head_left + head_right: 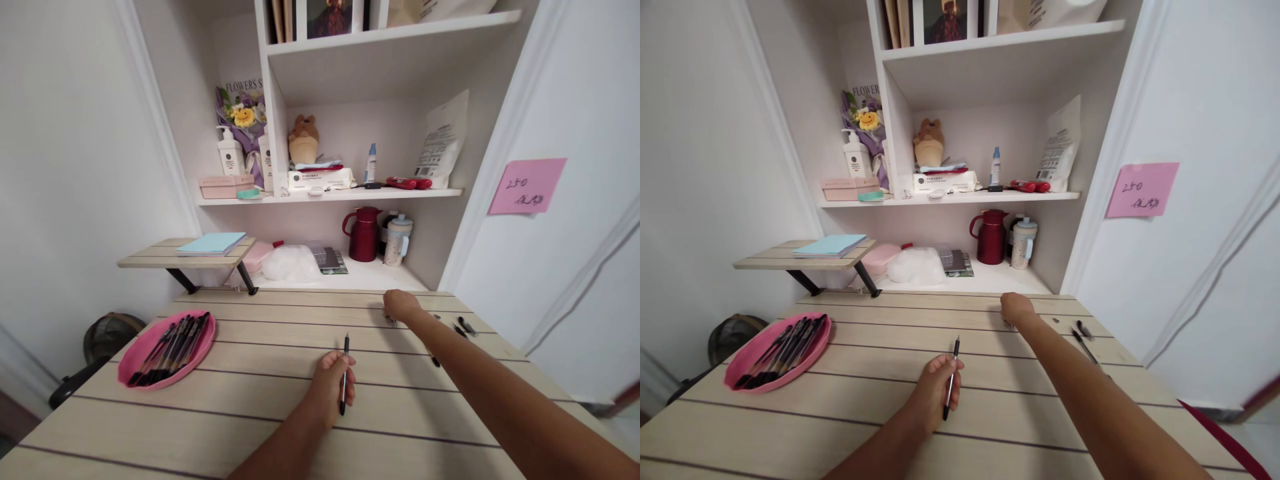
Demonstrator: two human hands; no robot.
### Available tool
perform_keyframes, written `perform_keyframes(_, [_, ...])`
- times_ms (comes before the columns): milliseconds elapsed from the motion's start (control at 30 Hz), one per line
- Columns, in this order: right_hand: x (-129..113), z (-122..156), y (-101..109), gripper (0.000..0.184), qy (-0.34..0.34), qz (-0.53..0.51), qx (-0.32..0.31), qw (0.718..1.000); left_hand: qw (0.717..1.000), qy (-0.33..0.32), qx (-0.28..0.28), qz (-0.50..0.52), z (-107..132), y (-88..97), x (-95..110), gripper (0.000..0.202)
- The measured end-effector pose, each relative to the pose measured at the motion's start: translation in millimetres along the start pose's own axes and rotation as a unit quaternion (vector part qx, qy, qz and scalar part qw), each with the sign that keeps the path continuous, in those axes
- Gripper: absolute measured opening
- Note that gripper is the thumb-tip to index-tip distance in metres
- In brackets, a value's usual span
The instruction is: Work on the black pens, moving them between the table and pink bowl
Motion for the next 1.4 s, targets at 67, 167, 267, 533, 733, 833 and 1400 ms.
perform_keyframes(67, [-6,-4,-5,0.027,-0.002,0.012,-0.011,1.000,1.000,0.004,-0.006,-0.003,0,-0.4,0,0.036])
perform_keyframes(167, [-13,-8,-10,0.029,-0.005,0.024,-0.023,0.999,1.000,0.003,-0.012,-0.009,0,-0.9,1,0.035])
perform_keyframes(267, [-17,-11,-13,0.030,-0.002,0.029,-0.033,0.999,1.000,0.005,-0.010,-0.009,-1,-1.0,-1,0.036])
perform_keyframes(533, [-17,-9,-24,0.029,-0.003,-0.001,-0.048,0.999,1.000,0.018,-0.005,0.001,-5,1.4,-6,0.039])
perform_keyframes(733, [-17,-4,-16,0.022,0.001,-0.105,-0.027,0.994,1.000,0.021,-0.017,-0.004,-5,2.3,-4,0.038])
perform_keyframes(833, [-19,13,-11,0.015,0.016,-0.194,-0.019,0.981,0.999,0.016,-0.030,-0.012,-5,2.6,-3,0.038])
perform_keyframes(1400, [-40,148,-29,0.029,-0.072,-0.812,0.020,0.578,0.980,0.042,-0.170,-0.092,22,-14.9,-8,0.046])
Point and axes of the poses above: each hand's wrist, its own z-axis away from the middle knuckle, its own y-axis out of the back of the hand, x = y × z, the point moved 2 cm from there along -z, towards the middle knuckle, and after that the axes turned 9 degrees about z, right-handed, at the moved point
